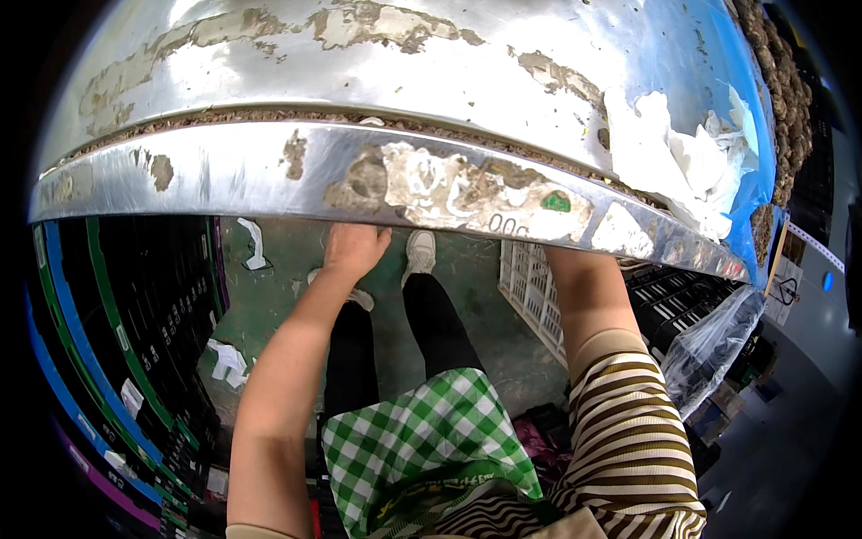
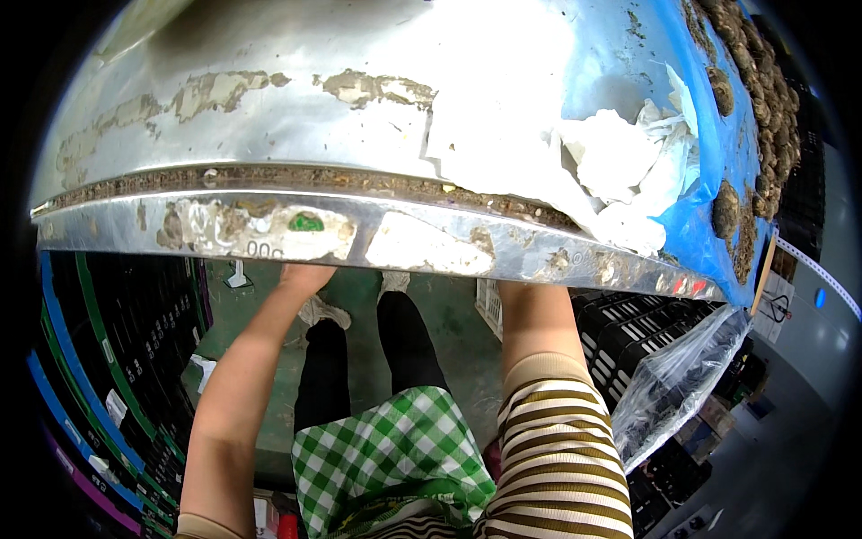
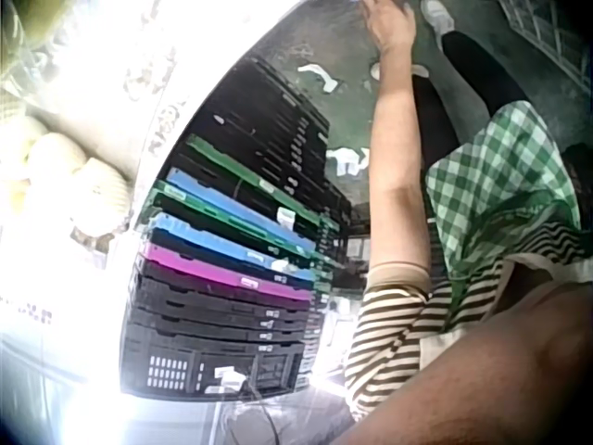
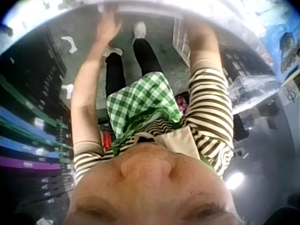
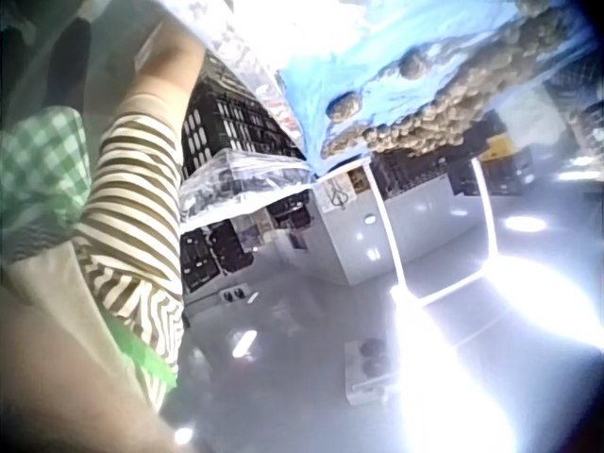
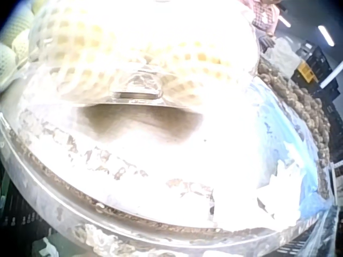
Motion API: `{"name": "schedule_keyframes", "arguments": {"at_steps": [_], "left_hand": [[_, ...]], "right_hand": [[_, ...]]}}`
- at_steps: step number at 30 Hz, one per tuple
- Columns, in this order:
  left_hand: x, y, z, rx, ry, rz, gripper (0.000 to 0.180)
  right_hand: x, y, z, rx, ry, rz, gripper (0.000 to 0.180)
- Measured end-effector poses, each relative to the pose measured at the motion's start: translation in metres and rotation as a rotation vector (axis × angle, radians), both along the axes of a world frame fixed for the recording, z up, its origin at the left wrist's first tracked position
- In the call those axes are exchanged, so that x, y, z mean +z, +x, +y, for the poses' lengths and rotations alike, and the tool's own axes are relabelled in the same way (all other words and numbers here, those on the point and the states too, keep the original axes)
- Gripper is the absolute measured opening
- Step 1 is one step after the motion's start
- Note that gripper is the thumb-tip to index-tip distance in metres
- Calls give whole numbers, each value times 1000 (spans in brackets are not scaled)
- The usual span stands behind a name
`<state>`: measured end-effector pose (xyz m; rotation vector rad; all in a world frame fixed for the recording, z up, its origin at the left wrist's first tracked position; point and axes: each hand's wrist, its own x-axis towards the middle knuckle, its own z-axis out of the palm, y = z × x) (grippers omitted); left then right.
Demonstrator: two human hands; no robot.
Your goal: The person puts yellow pears into foam protective nets, places them into plastic containers, seals the containers using a manual blue tape dispenser, and arranges the finished packs into a large black plastic crate.
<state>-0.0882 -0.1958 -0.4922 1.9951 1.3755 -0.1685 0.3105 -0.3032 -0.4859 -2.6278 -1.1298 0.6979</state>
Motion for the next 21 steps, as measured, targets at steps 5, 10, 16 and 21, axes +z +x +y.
{"name": "schedule_keyframes", "arguments": {"at_steps": [5,10,16,21], "left_hand": [[-2,-2,2,-26,-67,7,34],[10,0,2,-14,-26,-46,51],[22,5,7,38,-77,-50,68],[28,6,11,73,-133,-50,75]], "right_hand": [[-8,-16,23,60,38,8,48],[-42,-71,73,206,128,91,48],[-98,-164,159,361,224,249,49],[-111,-170,180,316,267,260,50]]}}
